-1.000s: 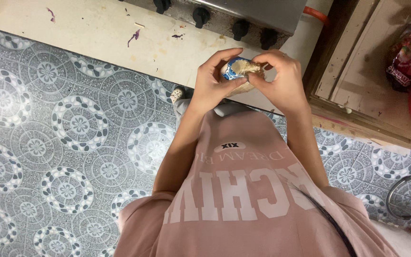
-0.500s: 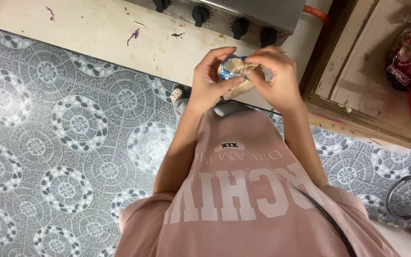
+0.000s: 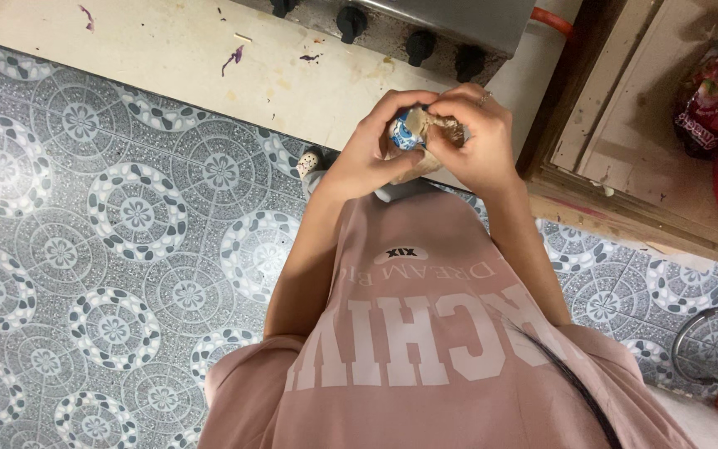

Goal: The person places corn pieces and purple cabbage from a red basket into black bowls set on a stovetop, opens a small packaged item, then pulls enoki mushrooms from a bag and adds them into the bowls. They then hold a metal lid and use tongs to handle cooked food in a stainless tray.

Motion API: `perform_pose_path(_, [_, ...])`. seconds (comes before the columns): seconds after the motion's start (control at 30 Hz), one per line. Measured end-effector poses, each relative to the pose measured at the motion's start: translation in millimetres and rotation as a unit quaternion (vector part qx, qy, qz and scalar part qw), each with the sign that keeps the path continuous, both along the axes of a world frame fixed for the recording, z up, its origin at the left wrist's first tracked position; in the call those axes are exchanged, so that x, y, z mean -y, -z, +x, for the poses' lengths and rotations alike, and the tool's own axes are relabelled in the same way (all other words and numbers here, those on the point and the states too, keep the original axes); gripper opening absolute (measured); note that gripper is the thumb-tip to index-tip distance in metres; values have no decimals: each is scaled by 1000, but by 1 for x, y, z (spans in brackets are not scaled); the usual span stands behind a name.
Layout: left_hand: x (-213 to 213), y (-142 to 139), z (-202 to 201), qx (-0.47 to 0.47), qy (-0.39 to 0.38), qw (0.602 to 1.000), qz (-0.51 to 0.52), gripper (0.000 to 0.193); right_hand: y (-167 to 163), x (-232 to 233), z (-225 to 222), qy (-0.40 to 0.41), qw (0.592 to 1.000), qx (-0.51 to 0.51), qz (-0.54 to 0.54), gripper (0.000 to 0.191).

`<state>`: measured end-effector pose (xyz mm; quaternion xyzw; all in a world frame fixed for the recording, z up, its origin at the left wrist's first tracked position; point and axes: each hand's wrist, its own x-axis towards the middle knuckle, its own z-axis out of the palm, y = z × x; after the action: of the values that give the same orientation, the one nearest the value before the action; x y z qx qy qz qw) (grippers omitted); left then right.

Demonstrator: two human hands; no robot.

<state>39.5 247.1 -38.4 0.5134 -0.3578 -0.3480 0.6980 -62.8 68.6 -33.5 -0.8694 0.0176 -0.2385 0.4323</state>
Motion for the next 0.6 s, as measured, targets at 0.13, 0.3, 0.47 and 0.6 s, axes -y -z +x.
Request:
perform_pose_path(0.13, [-1,5,1,-2,1,1000,0,66,-1,-4,-3,4,1000,-9,11,21])
perform_pose_path(0.3, [-7,8,3,6,14,1000,-21,67,-9,-2,-4,-31,999,-19,14,26])
perform_pose_path(0.47, [-4,10,1,13,20,1000,-8,67,-13,-4,-1,-35,999,-20,-7,29])
perform_pose_path(0.6, [-1,13,-1,9,24,1000,-11,67,-8,-8,-3,-10,1000,-8,-26,24])
